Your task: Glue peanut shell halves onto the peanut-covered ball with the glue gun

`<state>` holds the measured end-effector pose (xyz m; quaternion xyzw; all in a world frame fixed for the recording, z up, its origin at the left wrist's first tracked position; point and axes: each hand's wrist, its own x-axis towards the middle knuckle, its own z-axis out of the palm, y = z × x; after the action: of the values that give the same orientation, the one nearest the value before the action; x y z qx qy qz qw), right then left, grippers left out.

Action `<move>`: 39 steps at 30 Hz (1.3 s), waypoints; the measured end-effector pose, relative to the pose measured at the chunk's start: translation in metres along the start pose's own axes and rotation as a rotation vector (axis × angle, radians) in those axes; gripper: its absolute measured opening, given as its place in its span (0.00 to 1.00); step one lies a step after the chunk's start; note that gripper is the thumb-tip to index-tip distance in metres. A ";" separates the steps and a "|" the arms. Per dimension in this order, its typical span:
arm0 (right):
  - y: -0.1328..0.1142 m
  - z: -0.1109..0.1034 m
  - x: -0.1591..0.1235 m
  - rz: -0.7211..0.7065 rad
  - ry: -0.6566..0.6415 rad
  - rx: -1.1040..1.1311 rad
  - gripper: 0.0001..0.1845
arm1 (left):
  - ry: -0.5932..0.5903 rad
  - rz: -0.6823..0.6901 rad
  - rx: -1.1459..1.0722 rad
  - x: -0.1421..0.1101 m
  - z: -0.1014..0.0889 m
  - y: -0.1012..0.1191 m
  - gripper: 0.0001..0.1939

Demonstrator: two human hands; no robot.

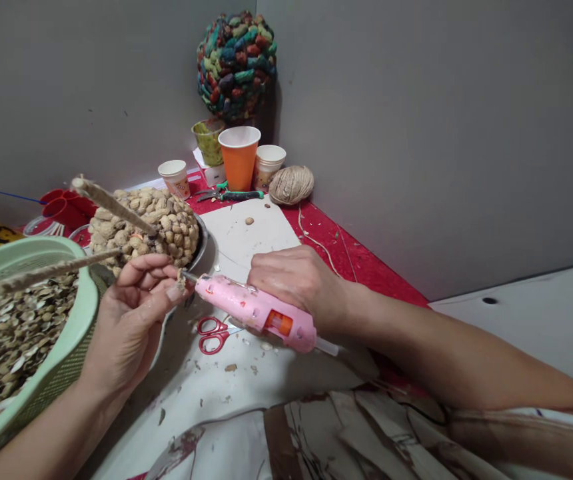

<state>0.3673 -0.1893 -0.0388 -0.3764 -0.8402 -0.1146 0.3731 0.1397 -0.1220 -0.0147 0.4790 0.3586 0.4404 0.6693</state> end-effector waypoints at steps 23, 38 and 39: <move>-0.003 -0.003 0.000 0.023 -0.037 -0.005 0.14 | -0.050 -0.019 -0.066 0.000 0.001 0.002 0.15; 0.001 0.001 -0.002 0.022 0.013 0.058 0.15 | -0.010 -0.008 -0.097 0.003 -0.003 0.000 0.16; 0.001 0.001 -0.003 0.027 0.011 0.064 0.15 | -0.008 -0.007 -0.100 0.003 -0.003 0.000 0.15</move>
<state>0.3683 -0.1894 -0.0417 -0.3749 -0.8363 -0.0848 0.3909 0.1379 -0.1179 -0.0163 0.4454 0.3351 0.4537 0.6953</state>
